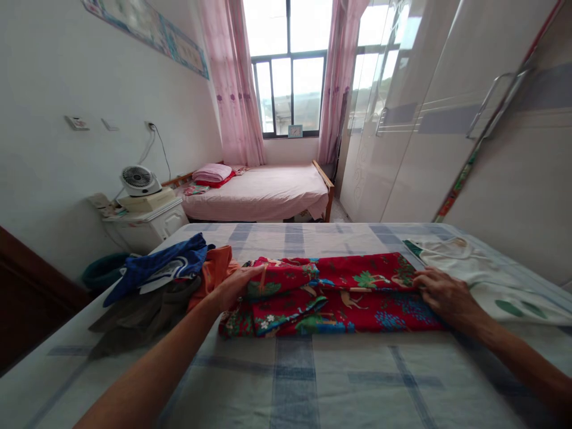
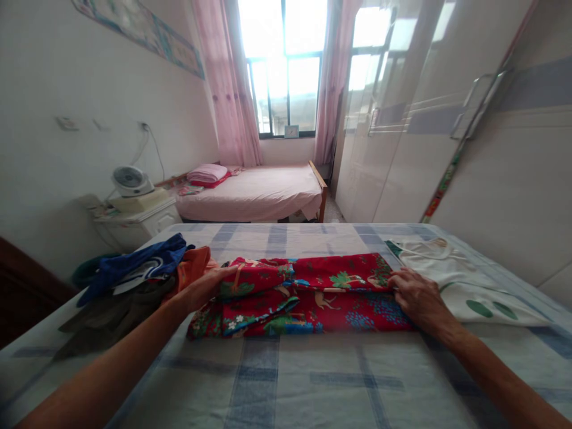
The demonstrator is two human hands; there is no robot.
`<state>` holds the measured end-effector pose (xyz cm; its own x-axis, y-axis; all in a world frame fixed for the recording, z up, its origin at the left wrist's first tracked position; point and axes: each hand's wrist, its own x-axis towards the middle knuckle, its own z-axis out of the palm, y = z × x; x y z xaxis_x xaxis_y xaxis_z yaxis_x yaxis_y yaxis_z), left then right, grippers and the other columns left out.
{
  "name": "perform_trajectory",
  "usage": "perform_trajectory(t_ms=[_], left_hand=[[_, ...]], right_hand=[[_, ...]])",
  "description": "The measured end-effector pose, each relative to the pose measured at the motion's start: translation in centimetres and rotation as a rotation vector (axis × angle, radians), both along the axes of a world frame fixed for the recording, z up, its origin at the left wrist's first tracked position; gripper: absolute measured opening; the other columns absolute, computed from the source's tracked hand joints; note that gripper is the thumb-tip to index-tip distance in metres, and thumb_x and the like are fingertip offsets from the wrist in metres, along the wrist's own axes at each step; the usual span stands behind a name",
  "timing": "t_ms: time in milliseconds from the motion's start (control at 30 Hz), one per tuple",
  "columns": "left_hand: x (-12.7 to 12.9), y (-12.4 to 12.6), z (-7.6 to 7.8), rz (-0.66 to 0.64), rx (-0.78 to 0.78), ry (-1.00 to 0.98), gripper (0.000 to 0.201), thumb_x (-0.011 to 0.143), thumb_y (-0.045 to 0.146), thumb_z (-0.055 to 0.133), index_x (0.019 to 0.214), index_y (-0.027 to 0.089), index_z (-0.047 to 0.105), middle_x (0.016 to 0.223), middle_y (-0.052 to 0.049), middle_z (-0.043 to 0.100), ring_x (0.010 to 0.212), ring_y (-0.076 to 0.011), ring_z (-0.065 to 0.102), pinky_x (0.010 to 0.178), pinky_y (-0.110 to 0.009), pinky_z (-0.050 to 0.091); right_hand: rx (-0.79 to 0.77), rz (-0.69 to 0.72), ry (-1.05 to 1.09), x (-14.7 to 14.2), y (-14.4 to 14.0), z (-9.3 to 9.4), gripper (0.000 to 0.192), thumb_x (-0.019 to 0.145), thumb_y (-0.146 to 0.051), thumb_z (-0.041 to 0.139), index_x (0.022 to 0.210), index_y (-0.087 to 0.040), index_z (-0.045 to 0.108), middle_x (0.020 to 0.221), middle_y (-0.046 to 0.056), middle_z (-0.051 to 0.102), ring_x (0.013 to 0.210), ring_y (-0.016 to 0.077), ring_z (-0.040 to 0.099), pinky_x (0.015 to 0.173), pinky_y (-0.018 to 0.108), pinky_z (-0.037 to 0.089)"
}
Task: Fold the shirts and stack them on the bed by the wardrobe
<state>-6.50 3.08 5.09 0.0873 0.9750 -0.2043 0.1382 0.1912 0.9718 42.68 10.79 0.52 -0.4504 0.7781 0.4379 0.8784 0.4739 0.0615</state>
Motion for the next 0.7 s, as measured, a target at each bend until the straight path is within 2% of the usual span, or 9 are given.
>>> perform_trajectory(t_ms=[100, 200, 300, 400, 500, 567, 700], left_hand=[[1.1, -0.1, 0.9, -0.022, 0.148, 0.06, 0.049, 0.071, 0.038, 0.058, 0.115, 0.016, 0.061, 0.095, -0.005, 0.07, 0.089, -0.0213, 0.063, 0.076, -0.029, 0.049], [2.0, -0.6, 1.5, -0.087, 0.255, 0.237, 0.049, 0.069, 0.028, 0.056, 0.117, 0.016, 0.061, 0.098, -0.004, 0.069, 0.09, -0.0203, 0.06, 0.077, -0.027, 0.047], [2.6, -1.1, 1.1, -0.102, 0.301, 0.368, 0.052, 0.067, 0.028, 0.061, 0.118, 0.018, 0.059, 0.103, -0.003, 0.067, 0.085, -0.0189, 0.06, 0.073, -0.026, 0.047], [2.9, -1.2, 0.0, -0.039, 0.25, 0.335, 0.038, 0.077, 0.038, 0.052, 0.105, 0.016, 0.065, 0.088, -0.003, 0.069, 0.074, -0.0182, 0.061, 0.066, -0.026, 0.047], [2.4, -0.9, -0.7, 0.11, 0.206, 0.347, 0.038, 0.082, 0.04, 0.042, 0.096, 0.014, 0.066, 0.082, -0.005, 0.07, 0.074, -0.0199, 0.062, 0.066, -0.028, 0.048], [1.6, -0.8, -0.7, 0.16, 0.236, 0.512, 0.036, 0.08, 0.04, 0.046, 0.094, 0.014, 0.066, 0.088, -0.007, 0.07, 0.081, -0.0222, 0.063, 0.071, -0.029, 0.048], [-0.9, 0.4, 0.0, 0.339, 0.309, 0.911, 0.04, 0.084, 0.039, 0.042, 0.106, 0.015, 0.064, 0.097, -0.011, 0.069, 0.094, -0.0243, 0.063, 0.083, -0.032, 0.044]], right_hand=[[-0.015, -0.03, 0.117, -2.4, -0.7, 0.9, 0.022, 0.074, -0.024, 0.046, 0.086, -0.022, 0.064, 0.108, 0.009, 0.063, 0.112, 0.0288, 0.053, 0.092, 0.045, 0.042], [-0.167, 0.054, 0.292, -6.8, -1.9, 2.6, 0.025, 0.081, -0.031, 0.044, 0.096, -0.022, 0.062, 0.108, 0.008, 0.064, 0.103, 0.0236, 0.059, 0.089, 0.039, 0.046], [-0.352, 0.159, 0.396, -11.6, -2.8, 3.7, 0.03, 0.084, -0.036, 0.044, 0.108, -0.023, 0.059, 0.111, 0.006, 0.064, 0.101, 0.0214, 0.061, 0.087, 0.035, 0.048], [-0.491, 0.228, 0.442, -15.9, -3.3, 3.7, 0.038, 0.086, -0.039, 0.045, 0.119, -0.023, 0.053, 0.113, 0.007, 0.064, 0.099, 0.0206, 0.062, 0.084, 0.034, 0.049], [-0.442, 0.292, 0.444, -19.3, -3.8, 3.6, 0.042, 0.087, -0.036, 0.045, 0.126, -0.022, 0.048, 0.121, 0.009, 0.059, 0.109, 0.021, 0.056, 0.09, 0.038, 0.045], [-0.36, 0.344, 0.393, -21.0, -3.9, 3.8, 0.038, 0.087, -0.034, 0.046, 0.123, -0.023, 0.051, 0.123, 0.009, 0.057, 0.116, 0.0216, 0.051, 0.095, 0.04, 0.041], [-0.285, 0.411, 0.293, -22.2, -2.5, 4.2, 0.029, 0.088, -0.032, 0.044, 0.113, -0.022, 0.058, 0.116, 0.007, 0.06, 0.11, 0.0199, 0.053, 0.094, 0.038, 0.04]])
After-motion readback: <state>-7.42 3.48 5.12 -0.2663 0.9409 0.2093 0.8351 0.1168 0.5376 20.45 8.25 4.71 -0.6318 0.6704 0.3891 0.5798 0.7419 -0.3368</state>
